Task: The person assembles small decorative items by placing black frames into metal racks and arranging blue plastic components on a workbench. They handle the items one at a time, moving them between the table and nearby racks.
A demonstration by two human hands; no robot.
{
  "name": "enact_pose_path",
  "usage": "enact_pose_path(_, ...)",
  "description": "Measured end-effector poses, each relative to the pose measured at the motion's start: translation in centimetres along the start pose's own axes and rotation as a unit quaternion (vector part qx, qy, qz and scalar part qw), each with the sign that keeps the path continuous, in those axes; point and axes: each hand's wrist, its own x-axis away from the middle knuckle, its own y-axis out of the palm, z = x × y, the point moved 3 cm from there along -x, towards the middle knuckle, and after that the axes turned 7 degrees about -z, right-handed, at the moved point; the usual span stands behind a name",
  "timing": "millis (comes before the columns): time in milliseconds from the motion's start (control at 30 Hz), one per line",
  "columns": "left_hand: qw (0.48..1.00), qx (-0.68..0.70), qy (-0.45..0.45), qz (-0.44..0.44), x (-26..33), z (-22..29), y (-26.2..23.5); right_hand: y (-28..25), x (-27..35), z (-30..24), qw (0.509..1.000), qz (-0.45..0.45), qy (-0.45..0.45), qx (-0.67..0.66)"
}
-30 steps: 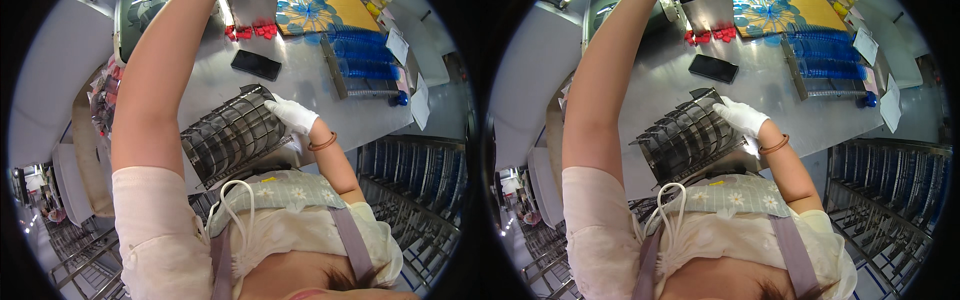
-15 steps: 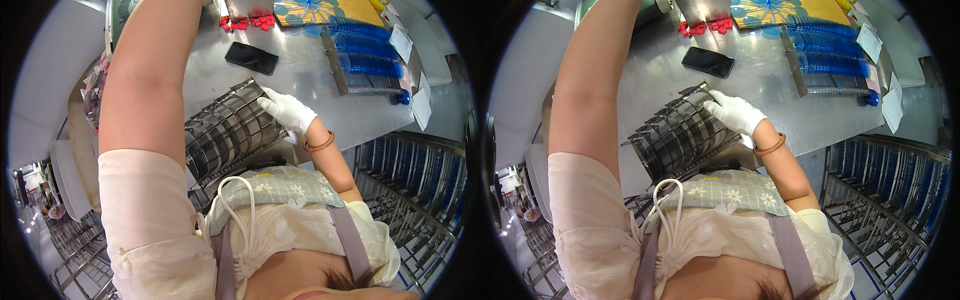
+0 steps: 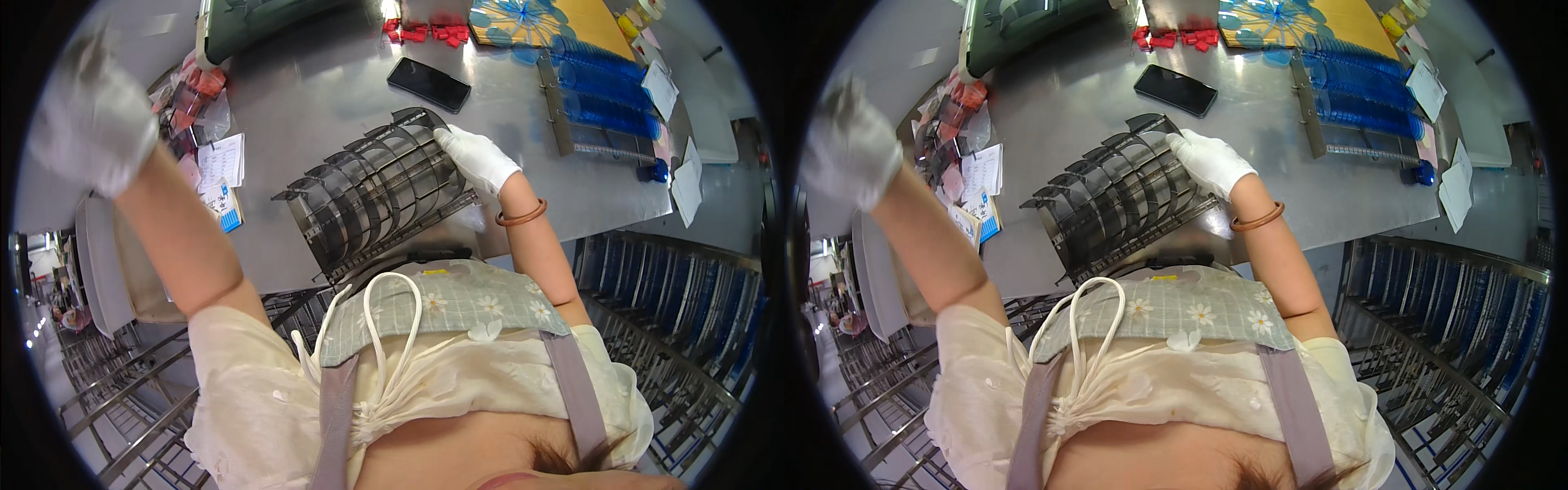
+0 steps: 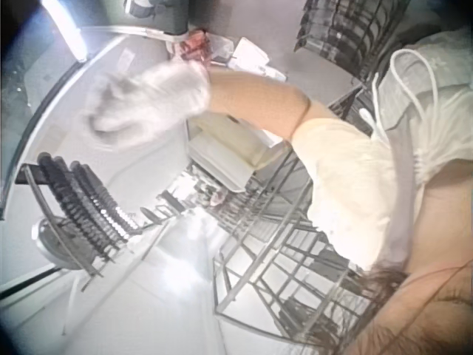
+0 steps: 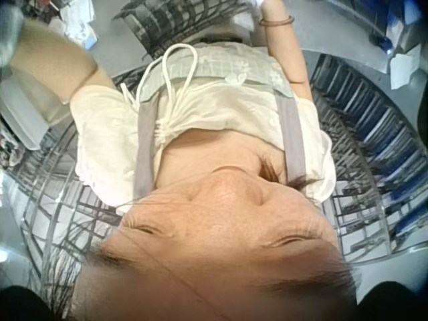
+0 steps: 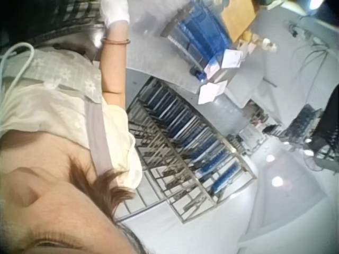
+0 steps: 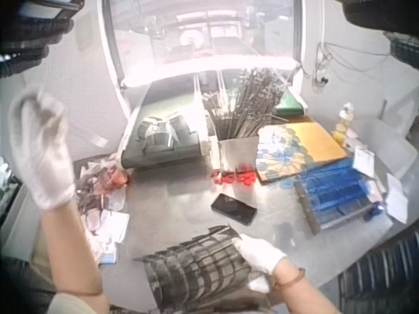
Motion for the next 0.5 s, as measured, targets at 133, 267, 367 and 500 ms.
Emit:
enact_pose_path(133,0.976,0.084,-0.198,-0.029,11.3,-5.0,-9.0,0.0,1.2,-2.4,0.989,0.049,0.019,0.138)
enact_pose_path(267,0.802,0.222,-0.535,0.148,23.3,-7.2,-15.1,-0.3,2.1,-4.5,0.958,0.109,0.015,0.265)
enact_pose_path(367,0.722,0.249,-0.614,0.199,31.0,-6.7,-16.6,0.5,2.4,-6.6,0.894,0.275,-0.204,0.288)
enact_pose_path(500,0.59,0.329,-0.707,0.209,38.0,-2.8,-13.8,3.5,1.5,-7.5,0.833,0.243,-0.259,0.424)
